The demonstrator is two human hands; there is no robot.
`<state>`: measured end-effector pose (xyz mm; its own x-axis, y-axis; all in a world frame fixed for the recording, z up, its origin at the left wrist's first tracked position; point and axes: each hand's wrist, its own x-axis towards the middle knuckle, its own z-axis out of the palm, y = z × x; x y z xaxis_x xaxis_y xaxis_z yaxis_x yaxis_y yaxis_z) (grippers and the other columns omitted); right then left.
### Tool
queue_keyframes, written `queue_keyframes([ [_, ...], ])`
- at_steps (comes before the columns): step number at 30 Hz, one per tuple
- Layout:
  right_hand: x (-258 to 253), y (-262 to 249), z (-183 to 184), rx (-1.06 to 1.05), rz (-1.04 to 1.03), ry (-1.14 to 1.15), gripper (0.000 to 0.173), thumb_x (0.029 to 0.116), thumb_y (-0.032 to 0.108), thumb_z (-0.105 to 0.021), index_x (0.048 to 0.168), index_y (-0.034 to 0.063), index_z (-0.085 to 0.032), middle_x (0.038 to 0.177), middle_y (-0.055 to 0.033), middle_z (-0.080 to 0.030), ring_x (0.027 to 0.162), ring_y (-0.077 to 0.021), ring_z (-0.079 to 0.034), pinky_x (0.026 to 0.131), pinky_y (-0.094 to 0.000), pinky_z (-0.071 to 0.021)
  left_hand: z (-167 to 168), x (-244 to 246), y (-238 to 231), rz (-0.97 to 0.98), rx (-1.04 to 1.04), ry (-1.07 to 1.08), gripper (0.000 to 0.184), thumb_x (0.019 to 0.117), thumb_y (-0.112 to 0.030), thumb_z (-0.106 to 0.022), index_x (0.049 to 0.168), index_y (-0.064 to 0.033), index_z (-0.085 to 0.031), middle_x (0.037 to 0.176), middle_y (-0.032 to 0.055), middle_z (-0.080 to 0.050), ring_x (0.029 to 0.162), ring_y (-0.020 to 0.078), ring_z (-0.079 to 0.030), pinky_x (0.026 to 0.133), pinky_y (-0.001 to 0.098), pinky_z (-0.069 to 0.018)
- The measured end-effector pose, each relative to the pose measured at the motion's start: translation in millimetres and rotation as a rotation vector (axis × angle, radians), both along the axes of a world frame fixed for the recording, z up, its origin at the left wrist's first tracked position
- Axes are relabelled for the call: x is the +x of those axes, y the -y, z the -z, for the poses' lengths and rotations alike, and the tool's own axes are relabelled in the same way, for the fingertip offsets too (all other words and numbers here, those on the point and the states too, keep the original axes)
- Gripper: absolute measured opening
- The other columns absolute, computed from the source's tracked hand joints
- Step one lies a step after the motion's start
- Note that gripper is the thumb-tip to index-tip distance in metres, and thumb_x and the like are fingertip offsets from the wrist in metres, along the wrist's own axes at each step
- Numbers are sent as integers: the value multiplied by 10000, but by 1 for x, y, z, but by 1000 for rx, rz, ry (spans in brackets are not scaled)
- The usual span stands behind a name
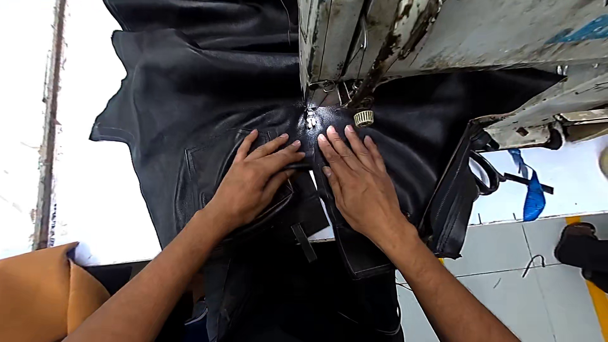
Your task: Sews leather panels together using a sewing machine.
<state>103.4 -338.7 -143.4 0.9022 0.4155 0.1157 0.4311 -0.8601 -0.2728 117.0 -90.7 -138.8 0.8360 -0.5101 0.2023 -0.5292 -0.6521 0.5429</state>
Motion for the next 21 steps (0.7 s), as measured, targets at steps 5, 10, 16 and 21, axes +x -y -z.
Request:
queue_keyframes([
  [5, 0, 1, 2, -7, -10, -13, 519, 1119, 329, -302, 1611, 183, -375, 1690, 20, -296, 1584, -234, -191, 1283, -526, -134, -14, 5, -10, -150, -243, -199, 413, 1101, -254, -403, 1336, -23, -652, 1310, 71, -699, 1386, 174, -537, 1270, 458, -267],
  [10, 0, 0, 1, -14, -7, -17, 516, 1116, 321, -305, 1609, 189, -383, 1689, 21, -299, 1582, -228, -197, 1282, -525, -141, -6, -2, -3, 29, 17, -14, 441, 1102, -331, -391, 1393, -124, -649, 1509, 21, -567, 1475, 194, -436, 1267, 623, -144],
  [16, 0, -1, 1, -31, -7, -14, 515, 1118, 318, -307, 1610, 186, -379, 1690, 14, -298, 1583, -229, -194, 1286, -525, -136, -2, -5, 4, 41, 144, 47, 460, 1096, -381, -371, 1426, -201, -635, 1526, 15, -545, 1481, 252, -420, 1236, 690, -130],
  [21, 0, -1, 2, -34, 2, -10, 514, 1117, 317, -311, 1612, 195, -374, 1690, 21, -297, 1583, -223, -193, 1288, -522, -138, 0, -8, 9, 46, 211, 86, 470, 1095, -392, -359, 1454, -221, -609, 1537, -3, -538, 1477, 301, -417, 1190, 757, -123],
])
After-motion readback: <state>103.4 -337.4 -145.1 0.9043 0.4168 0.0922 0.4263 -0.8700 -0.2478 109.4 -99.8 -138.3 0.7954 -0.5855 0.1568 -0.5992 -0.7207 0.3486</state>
